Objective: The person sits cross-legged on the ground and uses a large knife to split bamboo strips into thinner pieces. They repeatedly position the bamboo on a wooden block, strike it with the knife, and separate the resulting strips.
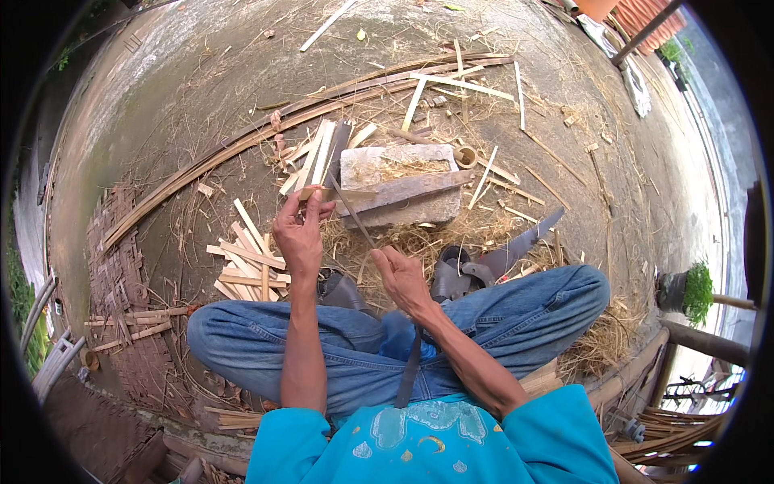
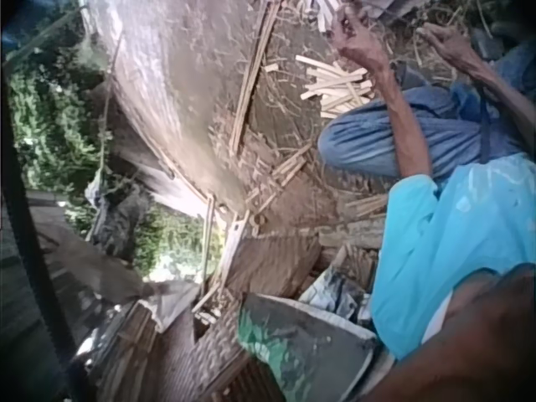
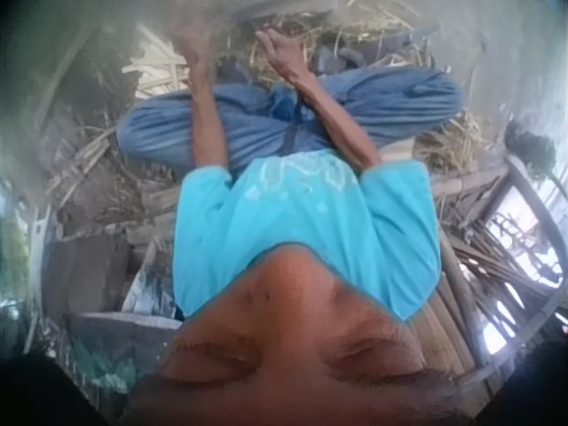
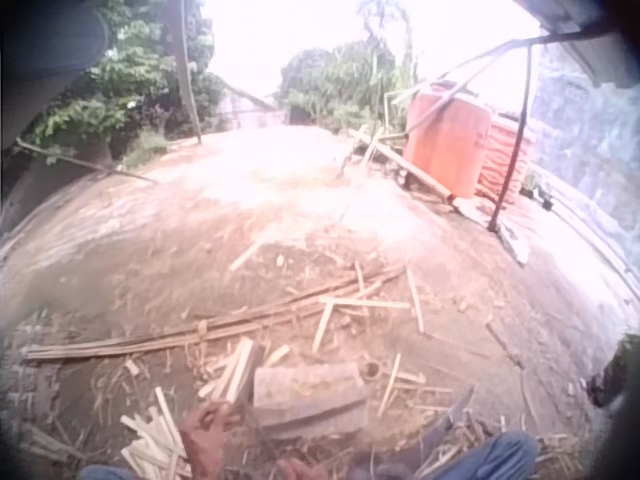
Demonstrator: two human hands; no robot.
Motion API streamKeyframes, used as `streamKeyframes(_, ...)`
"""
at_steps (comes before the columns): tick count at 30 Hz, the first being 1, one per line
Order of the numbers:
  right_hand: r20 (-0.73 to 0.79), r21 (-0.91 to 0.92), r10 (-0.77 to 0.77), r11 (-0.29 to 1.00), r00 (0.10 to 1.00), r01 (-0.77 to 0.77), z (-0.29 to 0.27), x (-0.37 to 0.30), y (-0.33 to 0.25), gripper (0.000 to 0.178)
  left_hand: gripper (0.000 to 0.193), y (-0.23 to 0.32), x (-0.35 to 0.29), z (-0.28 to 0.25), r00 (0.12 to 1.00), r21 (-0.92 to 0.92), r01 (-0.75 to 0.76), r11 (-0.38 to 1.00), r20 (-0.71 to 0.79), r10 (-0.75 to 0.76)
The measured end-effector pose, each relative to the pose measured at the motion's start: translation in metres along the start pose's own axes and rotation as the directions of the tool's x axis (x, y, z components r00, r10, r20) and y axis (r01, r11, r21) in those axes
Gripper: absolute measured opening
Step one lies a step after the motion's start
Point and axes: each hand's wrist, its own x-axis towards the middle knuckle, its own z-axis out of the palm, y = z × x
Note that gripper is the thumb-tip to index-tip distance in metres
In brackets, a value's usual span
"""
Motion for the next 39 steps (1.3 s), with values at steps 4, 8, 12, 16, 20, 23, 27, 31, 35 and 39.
streamKeyframes(4,-0.111,-0.084,0.134,0.986,0.985,-0.143,-0.002,0.017,0.051,0.061,0.022,0.005,-0.001,0.003,1.000,-0.021,0.013,1.000,0.015,-0.013)
streamKeyframes(8,-0.057,0.050,0.217,0.975,0.974,-0.215,0.003,0.019,0.059,0.064,0.022,-0.002,0.004,0.002,1.000,-0.207,0.021,0.978,0.017,-0.018)
streamKeyframes(12,0.078,0.220,0.344,0.910,0.936,-0.352,-0.001,0.011,0.053,0.063,0.024,-0.012,0.006,-0.003,0.999,0.032,-0.045,0.998,0.021,0.044)
streamKeyframes(16,0.082,0.277,0.281,0.915,0.956,-0.293,0.003,0.009,0.054,0.060,0.025,-0.007,0.004,0.000,0.991,0.201,-0.124,0.972,-0.018,0.131)
streamKeyframes(20,0.106,0.224,0.240,0.940,0.965,-0.258,0.011,0.001,0.027,0.058,0.033,0.000,-0.001,-0.001,0.988,0.322,-0.141,0.936,-0.018,0.155)
streamKeyframes(23,0.109,0.185,0.068,0.979,0.992,-0.088,0.018,-0.010,-0.012,0.054,0.039,-0.003,-0.002,0.001,0.967,0.376,-0.225,0.899,-0.023,0.253)
streamKeyframes(27,0.040,0.165,-0.005,0.986,0.999,-0.002,0.034,-0.012,-0.011,0.048,0.041,0.003,-0.011,0.013,0.962,0.442,-0.215,0.871,-0.056,0.266)
streamKeyframes(31,-0.007,0.147,0.139,0.980,0.990,-0.137,0.034,-0.005,0.014,0.048,0.042,-0.003,-0.009,0.013,0.959,0.429,-0.225,0.875,-0.061,0.276)
streamKeyframes(35,0.011,0.091,0.043,0.995,0.999,-0.044,0.032,-0.011,0.004,0.057,0.043,0.003,-0.011,0.017,0.958,0.491,-0.211,0.845,-0.069,0.279)
streamKeyframes(39,-0.005,0.107,0.161,0.981,0.987,-0.160,0.036,0.002,0.022,0.058,0.043,-0.010,-0.003,0.007,0.961,0.435,-0.205,0.877,-0.081,0.265)
